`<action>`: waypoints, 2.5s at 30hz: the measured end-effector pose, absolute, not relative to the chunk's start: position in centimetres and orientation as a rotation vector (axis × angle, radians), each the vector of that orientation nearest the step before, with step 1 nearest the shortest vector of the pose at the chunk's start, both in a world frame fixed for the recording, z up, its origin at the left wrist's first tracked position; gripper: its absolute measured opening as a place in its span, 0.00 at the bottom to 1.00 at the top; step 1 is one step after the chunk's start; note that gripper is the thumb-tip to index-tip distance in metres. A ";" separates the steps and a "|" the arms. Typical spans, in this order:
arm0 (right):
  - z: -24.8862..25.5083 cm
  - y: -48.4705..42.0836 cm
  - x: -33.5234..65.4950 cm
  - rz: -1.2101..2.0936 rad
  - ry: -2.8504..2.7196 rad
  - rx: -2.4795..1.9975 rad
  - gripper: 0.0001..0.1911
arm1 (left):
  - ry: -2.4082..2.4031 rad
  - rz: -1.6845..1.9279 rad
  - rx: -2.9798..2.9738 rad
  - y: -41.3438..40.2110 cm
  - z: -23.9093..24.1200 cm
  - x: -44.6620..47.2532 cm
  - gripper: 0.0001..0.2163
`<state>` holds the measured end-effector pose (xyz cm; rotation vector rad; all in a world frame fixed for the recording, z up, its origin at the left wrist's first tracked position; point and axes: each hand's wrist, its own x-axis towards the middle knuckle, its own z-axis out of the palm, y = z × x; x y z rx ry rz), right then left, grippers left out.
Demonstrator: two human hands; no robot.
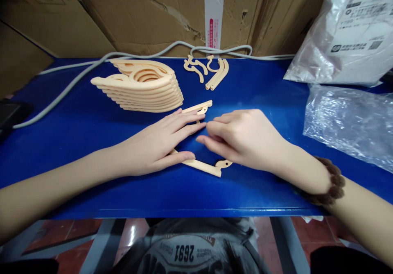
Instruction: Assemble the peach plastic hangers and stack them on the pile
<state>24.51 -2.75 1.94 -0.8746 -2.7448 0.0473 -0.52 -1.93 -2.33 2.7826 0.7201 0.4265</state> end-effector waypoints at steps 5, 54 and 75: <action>1.8 -2.2 25.1 -0.031 -2.788 -1.139 0.22 | 0.730 0.326 2.805 -1.8 -2.2 -0.6 0.39; 0.9 -1.8 24.6 0.095 -2.690 -0.885 0.16 | 0.552 0.459 2.895 -2.5 -1.6 -0.5 0.30; 0.5 -0.8 25.3 -0.123 -2.753 -0.874 0.16 | 0.564 0.443 2.847 -2.6 -1.7 -0.4 0.27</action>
